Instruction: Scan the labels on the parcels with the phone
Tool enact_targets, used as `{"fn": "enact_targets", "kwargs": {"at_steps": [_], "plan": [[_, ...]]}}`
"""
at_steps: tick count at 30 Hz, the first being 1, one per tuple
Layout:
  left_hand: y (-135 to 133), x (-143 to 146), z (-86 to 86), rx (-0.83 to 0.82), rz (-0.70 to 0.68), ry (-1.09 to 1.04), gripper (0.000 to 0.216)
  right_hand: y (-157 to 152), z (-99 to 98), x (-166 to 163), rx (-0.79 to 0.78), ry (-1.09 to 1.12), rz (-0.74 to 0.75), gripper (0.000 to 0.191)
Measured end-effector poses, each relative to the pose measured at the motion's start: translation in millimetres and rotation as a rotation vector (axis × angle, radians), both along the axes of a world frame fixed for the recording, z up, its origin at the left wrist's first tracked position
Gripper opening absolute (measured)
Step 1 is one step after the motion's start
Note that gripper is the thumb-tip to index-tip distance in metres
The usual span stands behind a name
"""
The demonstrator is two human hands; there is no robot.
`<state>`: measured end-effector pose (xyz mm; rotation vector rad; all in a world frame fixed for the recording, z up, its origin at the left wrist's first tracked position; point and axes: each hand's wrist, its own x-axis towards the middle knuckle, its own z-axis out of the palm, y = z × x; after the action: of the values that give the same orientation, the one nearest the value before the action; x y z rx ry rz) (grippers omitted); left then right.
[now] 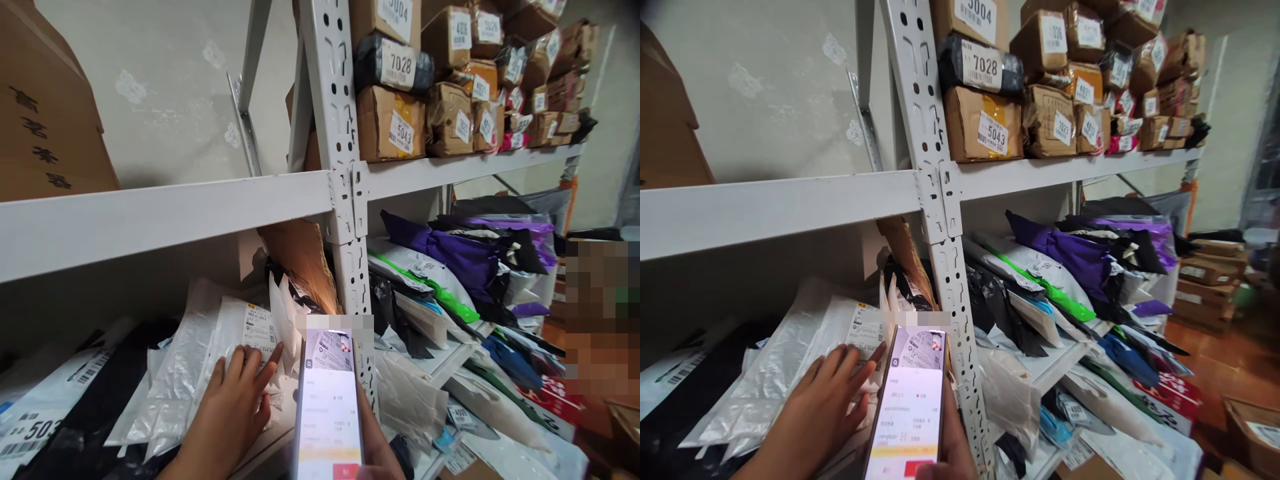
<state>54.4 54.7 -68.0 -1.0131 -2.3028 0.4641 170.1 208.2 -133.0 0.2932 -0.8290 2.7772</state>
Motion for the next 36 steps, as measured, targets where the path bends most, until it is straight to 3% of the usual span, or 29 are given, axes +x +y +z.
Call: {"fn": "enact_targets", "kwargs": {"at_steps": [5, 8, 12, 16, 20, 24, 28, 31, 33, 36], "plan": [[19, 17, 38.7, 0.063, 0.148, -0.254, 0.058, -10, 4.1, -22, 0.041, -0.008, -0.105, 0.132], [27, 20, 64.7, 0.161, 0.215, -0.297, 0.058, -17, 0.3, -36, 0.051, 0.013, -0.19, 0.135], [27, 13, 79.7, 0.282, 0.246, -0.379, 0.057, -19, -13.9, -45, 0.104, 0.055, -0.268, 0.127], [18, 4, 71.1, 0.422, 0.201, -0.519, 0.045, -9, -34.3, -45, 0.184, 0.109, -0.188, 0.113], [17, -1, 57.6, 0.553, 0.284, -0.438, 0.03, -1, -48.3, -54, 0.233, 0.136, -0.015, 0.114], [22, -2, 53.2, 0.454, 0.258, -0.299, 0.026, -10, -46.5, -65, 0.272, 0.141, 0.059, 0.118], [20, -2, 51.0, 0.348, 0.308, -0.273, 0.034, -27, -33.6, -66, 0.233, 0.15, 0.016, 0.114], [14, -2, 44.8, 0.359, 0.312, -0.227, 0.037, -31, -22.6, -68, 0.172, 0.136, -0.04, 0.114], [12, -2, 39.5, 0.372, 0.279, -0.128, 0.037, -28, -17.8, -71, 0.147, 0.11, -0.067, 0.112], [14, -3, 31.8, 0.192, 0.149, -0.122, 0.033, -21, -15.7, -75, 0.143, 0.084, -0.062, 0.107]]}}
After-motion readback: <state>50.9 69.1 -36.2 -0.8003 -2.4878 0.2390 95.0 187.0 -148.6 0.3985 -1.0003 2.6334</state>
